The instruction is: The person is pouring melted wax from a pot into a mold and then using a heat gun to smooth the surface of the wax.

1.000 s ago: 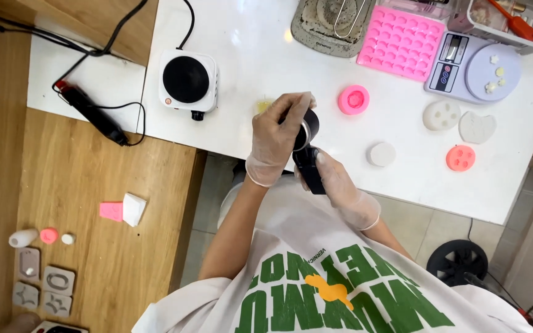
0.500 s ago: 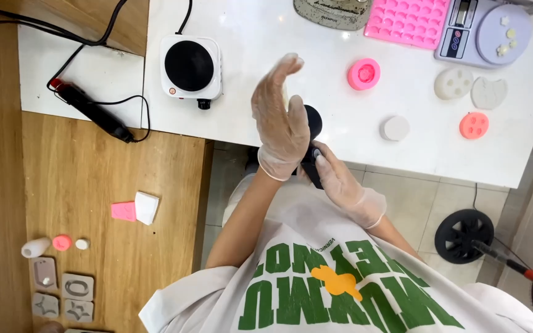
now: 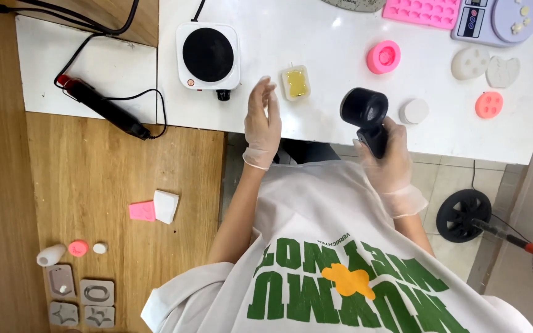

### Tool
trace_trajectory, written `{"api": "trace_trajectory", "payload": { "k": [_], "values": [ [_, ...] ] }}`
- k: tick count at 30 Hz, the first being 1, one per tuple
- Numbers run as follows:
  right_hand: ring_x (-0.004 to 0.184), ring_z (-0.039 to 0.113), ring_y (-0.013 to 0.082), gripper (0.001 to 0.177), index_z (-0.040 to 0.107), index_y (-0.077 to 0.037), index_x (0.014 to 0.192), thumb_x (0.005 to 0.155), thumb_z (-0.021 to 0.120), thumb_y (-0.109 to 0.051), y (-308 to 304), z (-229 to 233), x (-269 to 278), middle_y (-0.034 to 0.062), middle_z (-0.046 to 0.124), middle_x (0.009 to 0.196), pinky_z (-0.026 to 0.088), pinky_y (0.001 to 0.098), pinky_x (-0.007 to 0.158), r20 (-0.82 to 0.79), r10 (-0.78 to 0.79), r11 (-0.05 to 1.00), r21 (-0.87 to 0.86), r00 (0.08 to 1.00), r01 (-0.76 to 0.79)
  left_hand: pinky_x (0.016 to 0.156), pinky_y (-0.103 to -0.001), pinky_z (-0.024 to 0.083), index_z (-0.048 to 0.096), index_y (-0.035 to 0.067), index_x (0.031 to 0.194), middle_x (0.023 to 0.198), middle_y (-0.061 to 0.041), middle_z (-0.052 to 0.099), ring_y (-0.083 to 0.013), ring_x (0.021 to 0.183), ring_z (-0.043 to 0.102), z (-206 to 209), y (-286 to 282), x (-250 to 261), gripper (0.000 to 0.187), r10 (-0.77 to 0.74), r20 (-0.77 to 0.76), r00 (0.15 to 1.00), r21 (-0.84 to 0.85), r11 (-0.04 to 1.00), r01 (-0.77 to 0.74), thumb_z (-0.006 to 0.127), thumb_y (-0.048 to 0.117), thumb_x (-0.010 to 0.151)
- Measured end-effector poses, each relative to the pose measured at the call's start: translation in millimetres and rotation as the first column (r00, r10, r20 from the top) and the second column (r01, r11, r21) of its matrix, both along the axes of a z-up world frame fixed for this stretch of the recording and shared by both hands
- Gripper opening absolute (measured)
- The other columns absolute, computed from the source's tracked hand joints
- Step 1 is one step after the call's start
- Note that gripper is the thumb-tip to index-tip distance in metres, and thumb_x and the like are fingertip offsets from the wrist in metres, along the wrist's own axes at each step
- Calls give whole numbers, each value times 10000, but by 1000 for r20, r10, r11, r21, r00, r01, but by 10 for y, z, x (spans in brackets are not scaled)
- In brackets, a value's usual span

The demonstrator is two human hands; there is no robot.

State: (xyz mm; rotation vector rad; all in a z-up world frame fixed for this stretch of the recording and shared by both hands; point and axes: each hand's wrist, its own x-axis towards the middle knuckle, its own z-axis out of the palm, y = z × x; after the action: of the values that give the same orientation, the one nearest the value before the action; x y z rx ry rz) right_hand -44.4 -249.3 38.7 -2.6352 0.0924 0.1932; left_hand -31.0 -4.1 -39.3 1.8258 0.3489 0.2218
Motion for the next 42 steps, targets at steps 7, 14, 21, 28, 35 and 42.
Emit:
{"api": "trace_trajectory", "payload": {
  "k": [7,14,21,28,35,42],
  "values": [
    [1103,672,312,665,540,-242,1382,822,870,-382,31,-62,211,27,655,1164,533,483,951,-30,78,995,-65,997,-80,1025,-528,528,429,177,1448,1307,-38,610,-250,1262,629,-351,-116,-25,374,26,-58,998,124,992,-19,450,87,1086],
    [1103,663,390,669,543,-177,1376,809,856,-345,26,-12,544,122,684,1138,523,538,956,-121,220,975,-1,968,-222,1069,-414,523,463,147,1420,1283,-82,633,-277,1233,636,-429,-46,100,370,49,-45,998,14,999,-49,403,24,1077],
    [1012,685,311,722,578,-242,1392,773,843,-502,-218,-80,760,39,657,1097,550,453,867,-13,410,907,-102,912,-409,1078,-386,521,470,151,1428,1295,-69,627,-258,1222,641,-592,-74,192,399,27,-77,997,43,999,-23,428,3,1060],
    [955,687,320,691,602,-218,1379,789,845,-481,-268,-193,849,37,645,1068,554,456,808,1,447,883,-158,895,-441,1182,-477,410,351,179,1537,1541,-36,457,-258,1428,479,-1067,-33,229,686,-125,-218,968,252,951,179,594,69,905],
    [1066,671,315,684,550,-226,1396,818,823,-467,-208,-288,919,41,638,1126,544,448,899,-183,289,950,-67,940,-306,1270,-550,152,175,43,1617,1670,-220,213,-420,1553,186,-1308,-14,289,1081,-283,-312,907,301,876,377,800,377,801],
    [1062,699,339,743,576,-227,1381,726,850,-444,29,-158,1095,60,676,1132,559,485,914,-348,305,916,-149,887,-373,1276,-478,208,282,51,1574,1612,-174,362,-357,1521,306,-660,-41,427,615,-253,-128,959,198,941,275,511,124,1008]
  ]
}}
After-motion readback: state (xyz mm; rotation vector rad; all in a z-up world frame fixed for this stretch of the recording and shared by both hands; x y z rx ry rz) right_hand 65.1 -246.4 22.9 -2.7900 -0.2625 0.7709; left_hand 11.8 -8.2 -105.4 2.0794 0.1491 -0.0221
